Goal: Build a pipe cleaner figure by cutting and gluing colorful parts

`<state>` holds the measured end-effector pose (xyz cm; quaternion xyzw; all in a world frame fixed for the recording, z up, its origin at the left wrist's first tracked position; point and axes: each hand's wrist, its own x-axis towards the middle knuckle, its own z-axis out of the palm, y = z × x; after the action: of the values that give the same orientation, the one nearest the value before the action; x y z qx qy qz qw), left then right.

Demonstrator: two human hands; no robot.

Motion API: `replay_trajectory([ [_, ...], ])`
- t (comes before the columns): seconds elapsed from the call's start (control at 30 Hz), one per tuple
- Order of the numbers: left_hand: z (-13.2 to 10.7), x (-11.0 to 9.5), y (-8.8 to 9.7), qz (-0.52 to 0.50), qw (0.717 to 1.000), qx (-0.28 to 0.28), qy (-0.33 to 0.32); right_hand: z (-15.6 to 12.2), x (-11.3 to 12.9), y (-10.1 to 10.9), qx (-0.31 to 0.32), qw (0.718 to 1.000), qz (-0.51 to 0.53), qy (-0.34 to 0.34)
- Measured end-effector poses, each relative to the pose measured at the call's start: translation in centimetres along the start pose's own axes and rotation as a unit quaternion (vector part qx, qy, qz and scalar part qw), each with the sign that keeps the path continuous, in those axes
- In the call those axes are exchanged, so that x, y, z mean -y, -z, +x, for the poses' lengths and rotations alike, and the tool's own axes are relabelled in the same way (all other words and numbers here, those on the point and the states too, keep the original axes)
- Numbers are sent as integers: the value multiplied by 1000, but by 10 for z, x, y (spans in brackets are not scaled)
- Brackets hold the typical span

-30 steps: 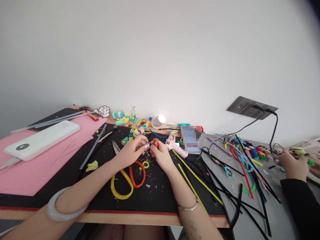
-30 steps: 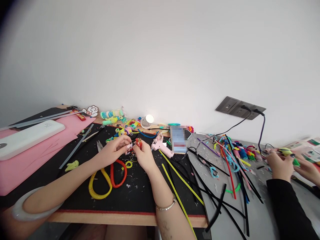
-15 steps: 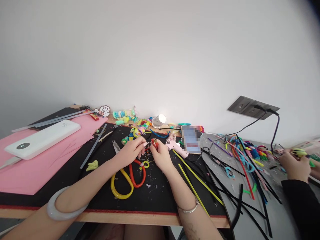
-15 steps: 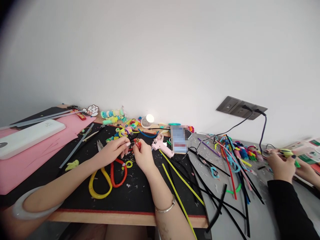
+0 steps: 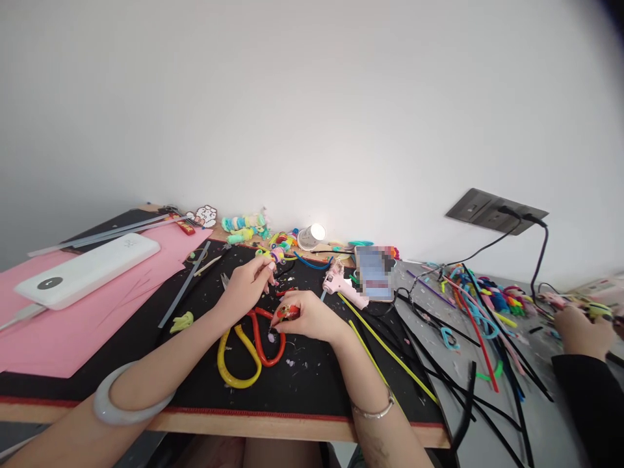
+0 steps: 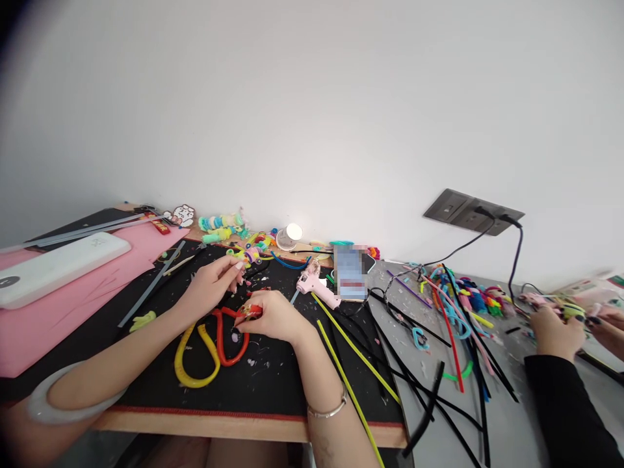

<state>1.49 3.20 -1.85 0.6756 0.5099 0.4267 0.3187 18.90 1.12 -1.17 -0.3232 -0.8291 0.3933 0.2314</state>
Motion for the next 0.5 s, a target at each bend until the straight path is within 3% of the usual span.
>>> replay_trajectory([
  [0.2,-1,-5,1,11,1000,3,2,0,1,-5,18,997,-79,-8],
  [0.33,-1,-6,1,0,1000,3,2,1,1,-9,22,999,-44,-22],
  [0.4,-1,-6,1,-10,1000,4,0,2,1,-10,-24,998,17,-57],
  [0.5,-1,-4,-1,-28,999,26,-11,5,-1,-8,-174,968,138,-116],
])
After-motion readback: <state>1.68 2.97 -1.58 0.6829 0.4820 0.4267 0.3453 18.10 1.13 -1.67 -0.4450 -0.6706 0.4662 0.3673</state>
